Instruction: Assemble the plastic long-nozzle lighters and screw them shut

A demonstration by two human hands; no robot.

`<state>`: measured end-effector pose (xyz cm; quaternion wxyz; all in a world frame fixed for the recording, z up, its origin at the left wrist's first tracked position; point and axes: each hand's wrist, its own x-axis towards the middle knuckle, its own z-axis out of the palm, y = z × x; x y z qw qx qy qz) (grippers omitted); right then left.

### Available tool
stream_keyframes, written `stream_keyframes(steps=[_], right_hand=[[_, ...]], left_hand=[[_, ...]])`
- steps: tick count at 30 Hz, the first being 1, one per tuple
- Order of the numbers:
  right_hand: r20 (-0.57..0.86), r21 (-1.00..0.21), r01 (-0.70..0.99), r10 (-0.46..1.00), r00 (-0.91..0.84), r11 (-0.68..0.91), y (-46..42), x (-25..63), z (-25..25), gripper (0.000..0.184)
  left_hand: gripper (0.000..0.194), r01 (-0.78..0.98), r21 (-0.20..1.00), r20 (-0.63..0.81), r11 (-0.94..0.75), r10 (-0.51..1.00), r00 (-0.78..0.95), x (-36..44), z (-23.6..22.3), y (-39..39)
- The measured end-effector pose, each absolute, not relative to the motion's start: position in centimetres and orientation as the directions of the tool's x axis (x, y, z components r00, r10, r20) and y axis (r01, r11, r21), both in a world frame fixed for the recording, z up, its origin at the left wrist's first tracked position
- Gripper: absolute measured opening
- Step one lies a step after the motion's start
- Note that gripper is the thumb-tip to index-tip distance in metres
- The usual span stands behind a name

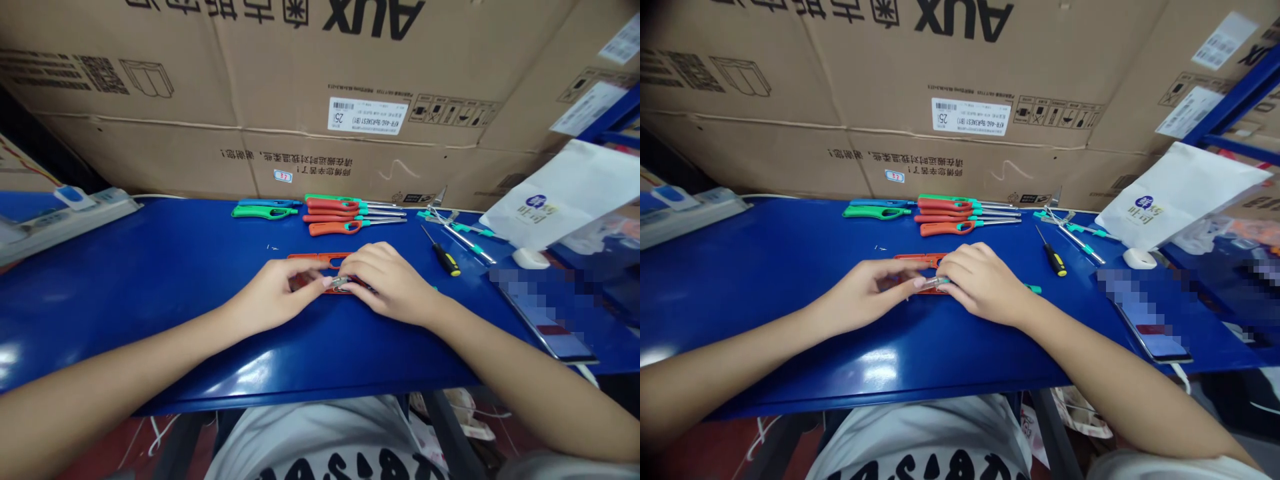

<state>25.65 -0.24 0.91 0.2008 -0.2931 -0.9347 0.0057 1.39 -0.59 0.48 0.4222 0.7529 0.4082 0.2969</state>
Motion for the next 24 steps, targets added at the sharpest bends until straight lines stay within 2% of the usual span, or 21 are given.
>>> stream_keyframes(steps=[3,7,11,18,21,24], right_hand=[[0.379,-0.175,0.500,0.527,-0.761,0.848,-0.1,25.6,0.5,0.017],[0.389,-0.369,0.553,0.665,-0.638,0.747,0.4,25.7,-0.1,0.036],[0.357,-0.510,0.531,0.728,-0.586,0.677,0.6,25.7,-0.4,0.023],[0.263,-0.551,0.515,0.723,-0.639,0.657,0.1,25.2,-0.4,0.011],[0.245,-0.569,0.523,0.738,-0.629,0.635,0.2,25.2,-0.6,0.014],[0.234,-0.590,0.534,0.761,-0.605,0.606,0.3,25.3,-0.7,0.019]], left_hand=[[0.030,0.343,0.898,0.023,-0.275,0.808,0.589,1.3,0.3,-0.6],[0.028,0.352,0.911,-0.019,-0.215,0.830,0.557,0.9,0.1,0.2],[0.028,0.292,0.947,-0.039,-0.135,0.854,0.519,0.6,-0.2,1.0],[0.040,0.106,0.989,-0.144,0.105,0.858,0.494,0.6,-0.6,1.7],[0.050,0.081,0.981,-0.194,0.177,0.859,0.475,0.6,-0.5,1.8],[0.046,0.079,0.977,-0.213,0.199,0.860,0.464,0.6,-0.3,1.8]])
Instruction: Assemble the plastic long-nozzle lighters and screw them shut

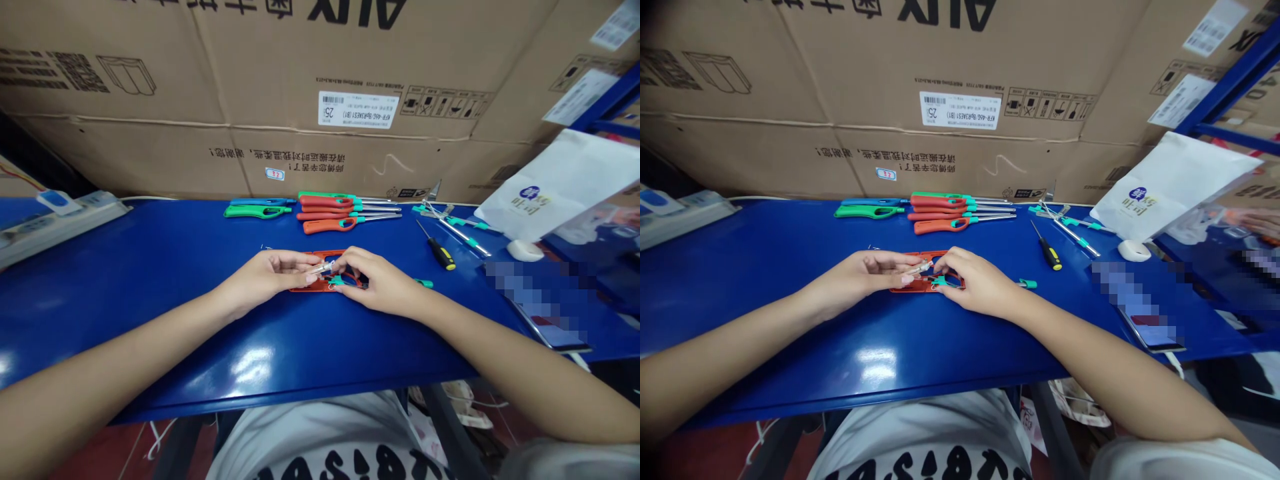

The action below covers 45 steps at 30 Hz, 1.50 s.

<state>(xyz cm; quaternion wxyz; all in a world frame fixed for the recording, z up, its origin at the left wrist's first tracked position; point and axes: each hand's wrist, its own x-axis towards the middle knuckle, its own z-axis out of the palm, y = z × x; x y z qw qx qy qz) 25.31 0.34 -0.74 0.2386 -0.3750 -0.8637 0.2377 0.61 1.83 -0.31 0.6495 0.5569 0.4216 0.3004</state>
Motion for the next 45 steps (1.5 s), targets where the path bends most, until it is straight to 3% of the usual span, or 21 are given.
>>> stream_keyframes(steps=[7,12,15,24,45], right_hand=[[0.239,-0.669,0.514,0.810,-0.536,0.537,0.59,25.37,-0.97,0.002],[-0.130,-0.892,0.444,0.899,-0.419,0.078,0.48,25.36,-0.47,0.020],[-0.186,-0.950,0.309,0.867,-0.462,-0.040,0.56,25.30,-0.43,0.030],[-0.158,-0.953,0.304,0.858,-0.489,-0.002,0.73,25.25,-0.73,0.036],[-0.140,-0.938,0.344,0.863,-0.485,0.041,0.68,25.12,-0.82,0.029]], left_hand=[[0.036,0.090,0.976,-0.219,0.200,0.872,0.438,0.59,-0.36,1.86],[0.036,0.113,0.974,-0.225,0.196,0.882,0.413,0.72,-0.74,1.94],[0.035,0.125,0.975,-0.219,0.183,0.882,0.418,0.76,-0.92,1.97],[0.037,0.161,0.979,-0.179,0.124,0.901,0.396,0.78,-0.89,1.69],[0.032,0.268,0.963,-0.105,-0.022,0.887,0.450,0.72,-1.05,1.62]])
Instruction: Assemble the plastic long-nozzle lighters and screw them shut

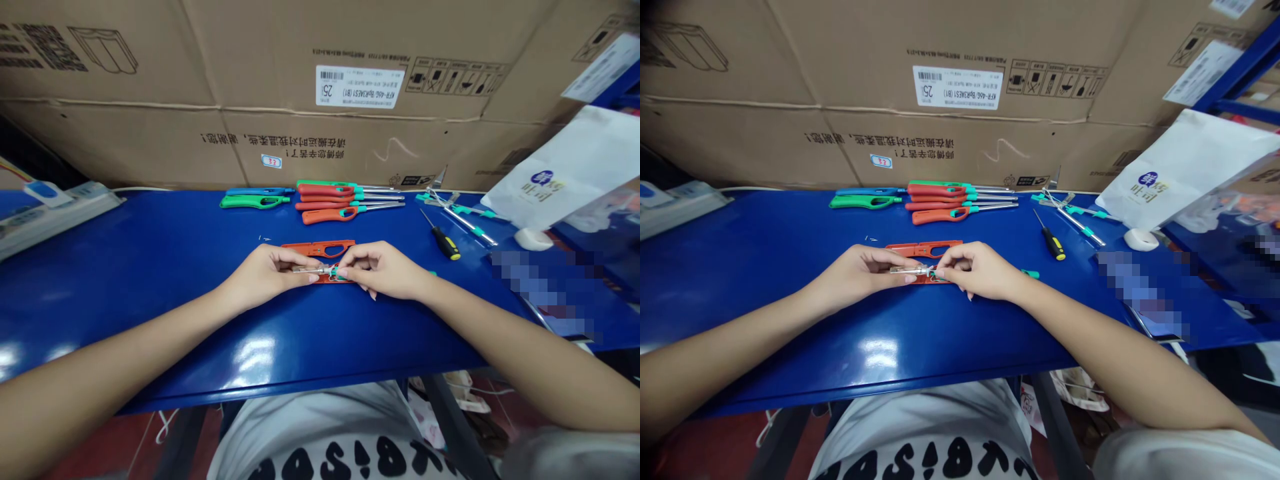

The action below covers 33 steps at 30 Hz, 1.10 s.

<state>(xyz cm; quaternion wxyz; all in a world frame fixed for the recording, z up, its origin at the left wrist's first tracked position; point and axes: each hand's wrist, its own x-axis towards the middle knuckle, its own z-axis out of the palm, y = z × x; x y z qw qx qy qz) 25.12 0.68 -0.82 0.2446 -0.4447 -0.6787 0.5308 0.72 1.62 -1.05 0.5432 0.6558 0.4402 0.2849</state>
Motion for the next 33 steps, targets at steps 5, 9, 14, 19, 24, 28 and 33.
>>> stream_keyframes(steps=[5,9,14,19,24,28,33], right_hand=[[-0.129,-0.936,0.348,0.874,-0.468,0.048,0.53,24.84,-0.87,0.026],[-0.132,-0.939,0.341,0.881,-0.454,0.036,0.50,24.82,-0.86,0.028],[-0.129,-0.943,0.331,0.872,-0.472,0.039,0.57,24.98,-1.09,0.028],[-0.125,-0.941,0.335,0.866,-0.484,0.052,0.69,25.08,-1.19,0.028],[-0.120,-0.940,0.337,0.865,-0.487,0.059,0.72,25.11,-1.09,0.028],[-0.123,-0.939,0.338,0.862,-0.491,0.058,0.66,25.12,-1.14,0.028],[-0.120,-0.940,0.336,0.860,-0.496,0.063,0.68,25.10,-1.18,0.029]], left_hand=[[0.033,0.271,0.961,-0.081,-0.048,0.891,0.447,0.73,-1.27,1.59],[0.032,0.266,0.963,-0.071,-0.055,0.895,0.441,0.72,-1.23,1.52],[0.033,0.286,0.956,-0.075,-0.064,0.891,0.448,0.74,-1.00,1.36],[0.033,0.311,0.947,-0.076,-0.079,0.887,0.455,0.75,-0.91,1.25],[0.033,0.323,0.942,-0.075,-0.087,0.885,0.459,0.85,-0.81,1.18],[0.031,0.314,0.946,-0.075,-0.082,0.886,0.457,0.92,-0.85,1.11],[0.030,0.302,0.949,-0.065,-0.087,0.886,0.460,0.95,-0.91,1.13]])
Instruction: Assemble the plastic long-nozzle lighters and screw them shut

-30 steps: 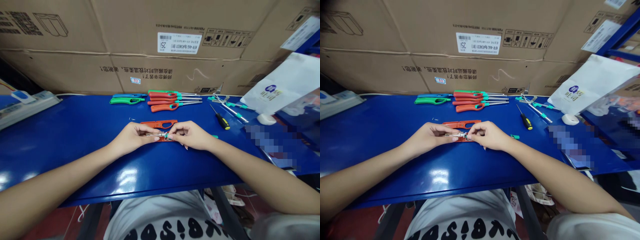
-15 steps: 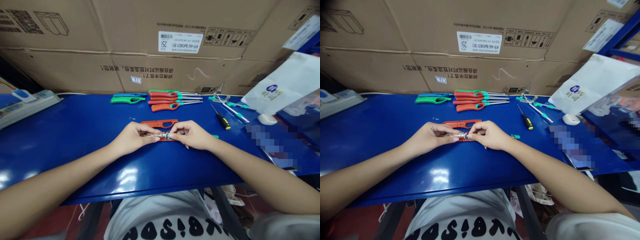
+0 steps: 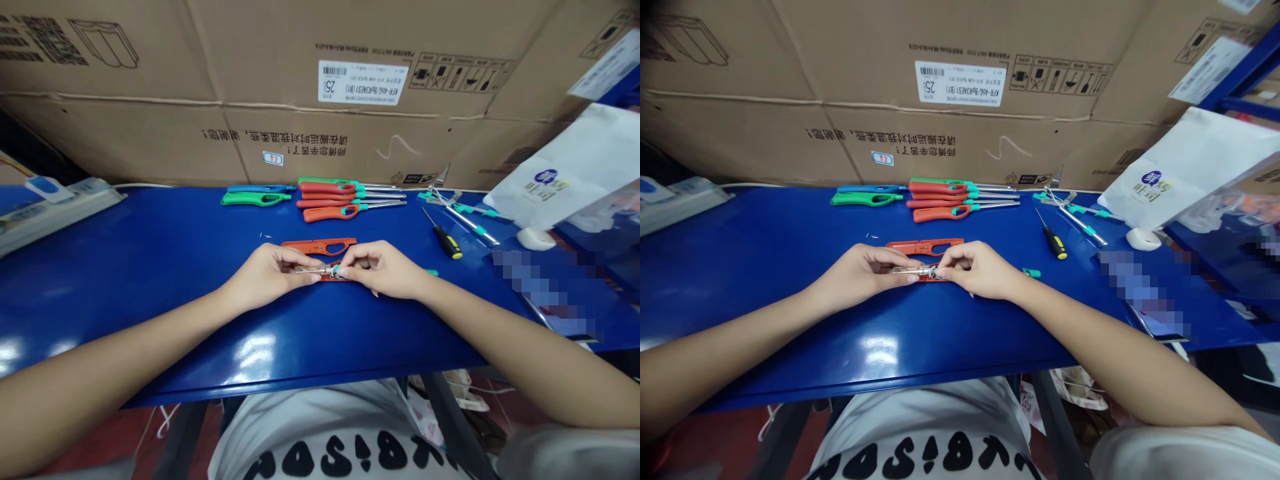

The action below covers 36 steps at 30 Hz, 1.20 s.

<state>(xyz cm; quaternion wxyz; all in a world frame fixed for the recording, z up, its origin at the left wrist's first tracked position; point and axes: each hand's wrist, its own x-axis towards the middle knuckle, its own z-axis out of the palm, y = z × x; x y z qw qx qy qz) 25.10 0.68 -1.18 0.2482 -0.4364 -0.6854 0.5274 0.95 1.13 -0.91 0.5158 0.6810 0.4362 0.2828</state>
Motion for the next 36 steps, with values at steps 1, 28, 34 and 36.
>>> stream_keyframes(steps=[1,28,34,36], right_hand=[[-0.119,-0.940,0.335,0.860,-0.497,0.063,0.69,25.11,-1.18,0.029],[-0.118,-0.928,0.362,0.851,-0.512,0.089,0.70,25.15,-1.15,0.030],[-0.113,-0.922,0.372,0.850,-0.515,0.103,0.79,25.20,-1.23,0.030],[-0.111,-0.920,0.376,0.848,-0.518,0.109,0.76,25.23,-1.22,0.030]], left_hand=[[0.030,0.301,0.949,-0.063,-0.089,0.885,0.460,0.95,-0.91,1.14],[0.029,0.295,0.950,-0.056,-0.099,0.878,0.475,1.09,-0.67,0.96],[0.027,0.287,0.949,-0.024,-0.133,0.874,0.486,1.12,-0.94,1.01],[0.027,0.281,0.950,-0.017,-0.139,0.873,0.488,1.14,-0.98,1.01]])
